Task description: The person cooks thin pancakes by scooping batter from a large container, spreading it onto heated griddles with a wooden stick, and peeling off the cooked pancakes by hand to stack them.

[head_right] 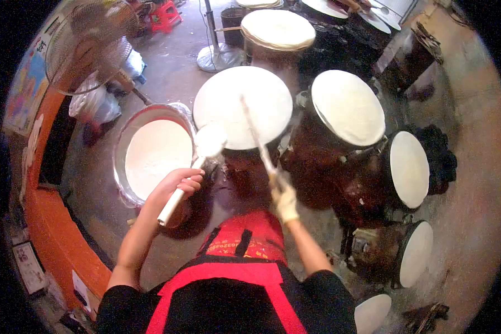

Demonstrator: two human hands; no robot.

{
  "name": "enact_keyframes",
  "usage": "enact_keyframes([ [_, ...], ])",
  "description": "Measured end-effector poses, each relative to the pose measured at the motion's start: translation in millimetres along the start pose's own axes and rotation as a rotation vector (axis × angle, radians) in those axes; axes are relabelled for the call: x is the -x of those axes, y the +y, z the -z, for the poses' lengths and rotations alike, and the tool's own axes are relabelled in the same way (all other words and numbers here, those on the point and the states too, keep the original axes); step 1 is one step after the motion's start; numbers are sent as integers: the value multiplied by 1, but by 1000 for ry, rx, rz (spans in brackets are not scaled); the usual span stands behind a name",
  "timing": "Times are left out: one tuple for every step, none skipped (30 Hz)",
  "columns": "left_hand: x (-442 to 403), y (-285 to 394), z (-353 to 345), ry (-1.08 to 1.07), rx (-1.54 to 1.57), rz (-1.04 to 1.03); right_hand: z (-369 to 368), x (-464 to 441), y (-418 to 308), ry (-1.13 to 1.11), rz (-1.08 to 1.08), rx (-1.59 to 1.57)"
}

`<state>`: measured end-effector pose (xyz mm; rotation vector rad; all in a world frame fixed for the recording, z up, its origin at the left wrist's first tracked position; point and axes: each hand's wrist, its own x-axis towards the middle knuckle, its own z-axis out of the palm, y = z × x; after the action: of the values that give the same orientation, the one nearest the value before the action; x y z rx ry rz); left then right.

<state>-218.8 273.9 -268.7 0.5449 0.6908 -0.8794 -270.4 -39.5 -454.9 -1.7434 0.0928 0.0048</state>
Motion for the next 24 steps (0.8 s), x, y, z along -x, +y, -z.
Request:
enact_keyframes([
  [0, 1, 6, 31, 16, 20, -12, 22, -3, -17, 23, 214],
  [0, -2, 10, 66, 33, 48, -16, 39, -11, -83, -72, 237],
  [-1, -2, 14, 99, 45, 77, -18, 47, -20, -143, -166, 259],
  [-1, -4, 20, 101, -6, 60, -19, 51, -25, -84, -158, 159],
  [0, -6, 23, 108, 2, 43, -16, 55, -28, -18, -149, 61],
  [1, -6, 23, 110, 5, 26, -9, 50, -19, 75, -117, -30],
  [1, -6, 20, 105, 3, 11, 0, 41, -38, 145, -66, 58],
  [0, -8, 16, 136, -105, -24, 15, 30, -42, 181, -37, 195],
  [3, -24, 12, 168, -515, -246, 33, 17, -46, 228, -11, 336],
  [15, -42, -15, 335, -667, -350, 51, 3, -45, 222, -137, 374],
  [17, -57, -18, 310, -730, -452, 66, -9, -53, 240, -149, 442],
  [18, -67, -31, 290, -704, -443, 84, -22, -54, 248, -93, 646],
  [13, -73, -38, 193, -618, -416, 102, -37, -50, 246, -39, 846],
  [10, -70, -56, 132, -561, -349, 121, -53, -32, 266, 33, 957],
  [1, -68, -80, 89, -497, -281, 144, -71, -15, 268, 105, 1062],
  [-15, -66, -99, 34, -408, -247, 162, -88, -33, 238, 53, 1105],
  [-34, -65, -114, -30, -249, -180, 182, -112, -41, 155, -15, 1139],
  [-51, -67, -134, -47, -139, -137, 200, -134, -44, 123, -41, 1197],
  [-66, -70, -156, -57, -29, -95, 216, -155, -44, 85, -69, 1249],
  [-77, -75, -171, -53, 53, -70, 228, -173, -31, 82, -25, 1325],
  [-90, -81, -192, -46, 137, -50, 240, -186, -24, 69, 29, 1299],
  [-101, -82, -208, -54, 220, -40, 246, -202, -22, 65, 95, 1278],
  [-106, -82, -223, -36, 268, -31, 248, -212, -20, 53, 154, 1258],
  [-108, -84, -235, -25, 327, -25, 249, -220, -18, 1, 206, 1283],
])
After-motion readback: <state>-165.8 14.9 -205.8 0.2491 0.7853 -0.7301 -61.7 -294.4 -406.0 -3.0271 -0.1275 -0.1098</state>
